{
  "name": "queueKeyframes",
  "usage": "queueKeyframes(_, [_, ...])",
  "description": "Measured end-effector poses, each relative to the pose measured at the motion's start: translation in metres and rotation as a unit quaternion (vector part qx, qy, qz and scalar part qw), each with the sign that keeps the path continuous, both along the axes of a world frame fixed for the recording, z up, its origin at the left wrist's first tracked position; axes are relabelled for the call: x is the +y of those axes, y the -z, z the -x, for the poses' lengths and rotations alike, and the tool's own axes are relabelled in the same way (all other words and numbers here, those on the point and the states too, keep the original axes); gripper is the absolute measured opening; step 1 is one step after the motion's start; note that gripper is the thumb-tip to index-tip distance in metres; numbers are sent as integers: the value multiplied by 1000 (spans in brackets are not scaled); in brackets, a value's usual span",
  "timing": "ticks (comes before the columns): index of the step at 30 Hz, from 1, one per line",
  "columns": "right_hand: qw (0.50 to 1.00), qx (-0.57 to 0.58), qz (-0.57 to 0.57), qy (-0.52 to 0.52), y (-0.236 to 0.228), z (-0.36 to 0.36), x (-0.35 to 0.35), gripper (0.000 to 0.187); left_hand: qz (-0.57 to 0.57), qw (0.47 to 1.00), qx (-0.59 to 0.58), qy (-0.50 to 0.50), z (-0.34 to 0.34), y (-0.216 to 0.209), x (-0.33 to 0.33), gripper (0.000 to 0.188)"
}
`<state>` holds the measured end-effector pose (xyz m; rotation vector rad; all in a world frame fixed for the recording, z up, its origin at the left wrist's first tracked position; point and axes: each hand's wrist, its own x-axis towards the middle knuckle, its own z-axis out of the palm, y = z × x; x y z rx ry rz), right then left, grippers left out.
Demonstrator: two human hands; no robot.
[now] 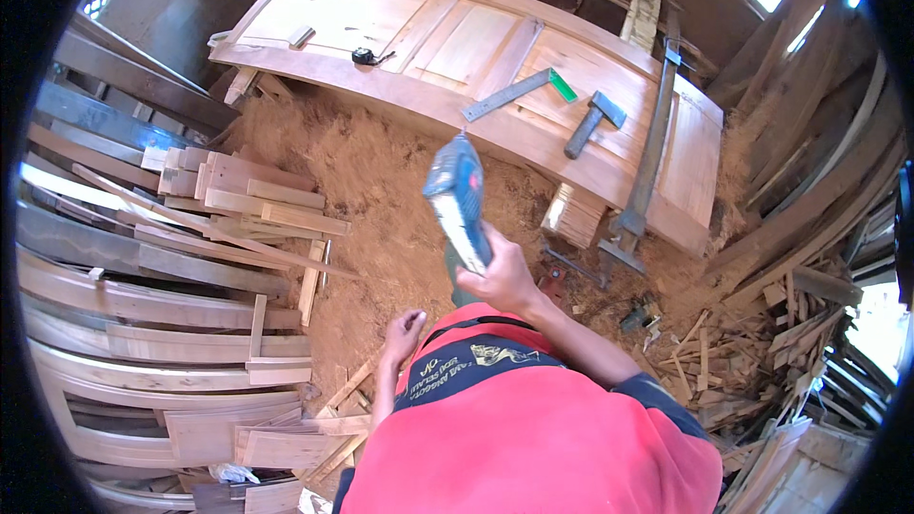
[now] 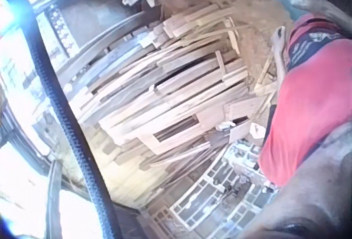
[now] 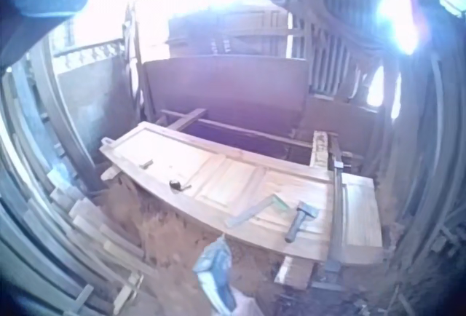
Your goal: The person constructs a wooden door by hand, using a hammer to drive nails into the wood and an electric drill to create holes, while securing the door panels with a large metal clamp.
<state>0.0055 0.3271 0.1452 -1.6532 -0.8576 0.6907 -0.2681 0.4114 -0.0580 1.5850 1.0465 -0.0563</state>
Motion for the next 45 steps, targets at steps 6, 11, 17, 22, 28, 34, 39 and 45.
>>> queueKeyframes(6, [980, -176, 87, 15, 64, -62, 146, 83, 54, 987, 6, -150, 19, 48, 54, 41])
queueKeyframes(11, [950, -229, 206, 40, 110, -140, 256, 87, 80, 976, 23, -200, 43, 79, 133, 40])
queueKeyframes(17, [889, -279, 355, 81, 164, -240, 317, 90, 47, 984, 33, -168, -73, 17, 255, 36])
queueKeyframes(22, [863, -296, 402, 78, 184, -259, 346, 94, -36, 991, 48, -123, -148, -20, 349, 35])
queueKeyframes(28, [846, -258, 451, 123, 190, -258, 369, 97, -15, 998, 50, 38, -213, -2, 474, 37])
queueKeyframes(34, [828, -259, 464, 177, 201, -246, 396, 96, 0, 990, 13, 138, -291, -8, 585, 38])
queueKeyframes(39, [778, -298, 502, 232, 184, -229, 412, 96, -93, 959, -28, 266, -352, -10, 660, 34])
queueKeyframes(45, [837, -247, 383, 303, 124, -224, 468, 60, -110, 931, -139, 318, -414, -3, 704, 27])
